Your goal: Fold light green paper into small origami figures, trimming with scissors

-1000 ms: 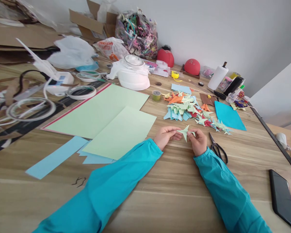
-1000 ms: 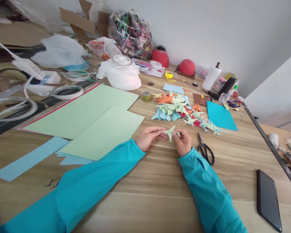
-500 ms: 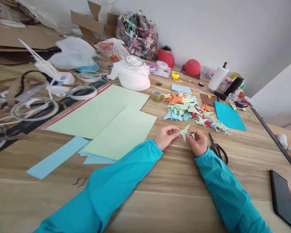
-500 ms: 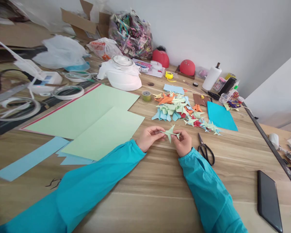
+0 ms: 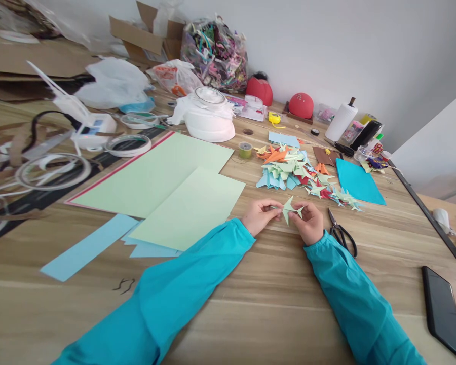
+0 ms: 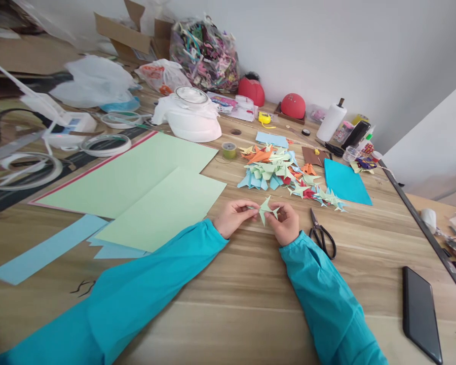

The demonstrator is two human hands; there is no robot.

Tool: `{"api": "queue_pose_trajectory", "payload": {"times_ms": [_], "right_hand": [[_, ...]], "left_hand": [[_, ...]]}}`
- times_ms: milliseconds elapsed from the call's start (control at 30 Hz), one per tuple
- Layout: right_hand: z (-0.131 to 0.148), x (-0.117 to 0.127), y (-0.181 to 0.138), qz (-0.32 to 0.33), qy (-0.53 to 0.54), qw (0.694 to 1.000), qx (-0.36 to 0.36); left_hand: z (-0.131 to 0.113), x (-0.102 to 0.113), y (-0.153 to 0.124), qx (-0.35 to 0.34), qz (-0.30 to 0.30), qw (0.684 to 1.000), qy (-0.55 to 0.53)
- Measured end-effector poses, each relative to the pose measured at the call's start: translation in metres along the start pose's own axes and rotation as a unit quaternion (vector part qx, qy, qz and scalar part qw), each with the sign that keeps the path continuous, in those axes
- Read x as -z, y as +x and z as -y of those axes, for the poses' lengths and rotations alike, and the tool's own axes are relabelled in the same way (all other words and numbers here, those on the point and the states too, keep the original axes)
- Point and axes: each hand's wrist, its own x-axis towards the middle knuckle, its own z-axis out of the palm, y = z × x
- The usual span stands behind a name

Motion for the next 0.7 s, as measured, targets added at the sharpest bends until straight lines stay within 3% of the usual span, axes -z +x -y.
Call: {"api": "queue_pose_trajectory", "payload": {"times_ms": [533,600,700], "right_hand": [[-0.004,0.0028,0.0037,0.0,0.055,0.998,-0.041],[-0.0028,0.003,0.0035,-0.001,0.046,0.998,-0.045],[0.0,0.0024,0.0021,0.009,0.02,0.999,-0.03]], "left_hand": [[0.0031,0.0023,0.0009,0.059,0.02,0.993,-0.103],[0.0026,0.0013,0.0004,0.042,0.015,0.995,-0.089],[0.002,-0.0005,-0.0007,-0.044,0.012,0.999,-0.005]]}}
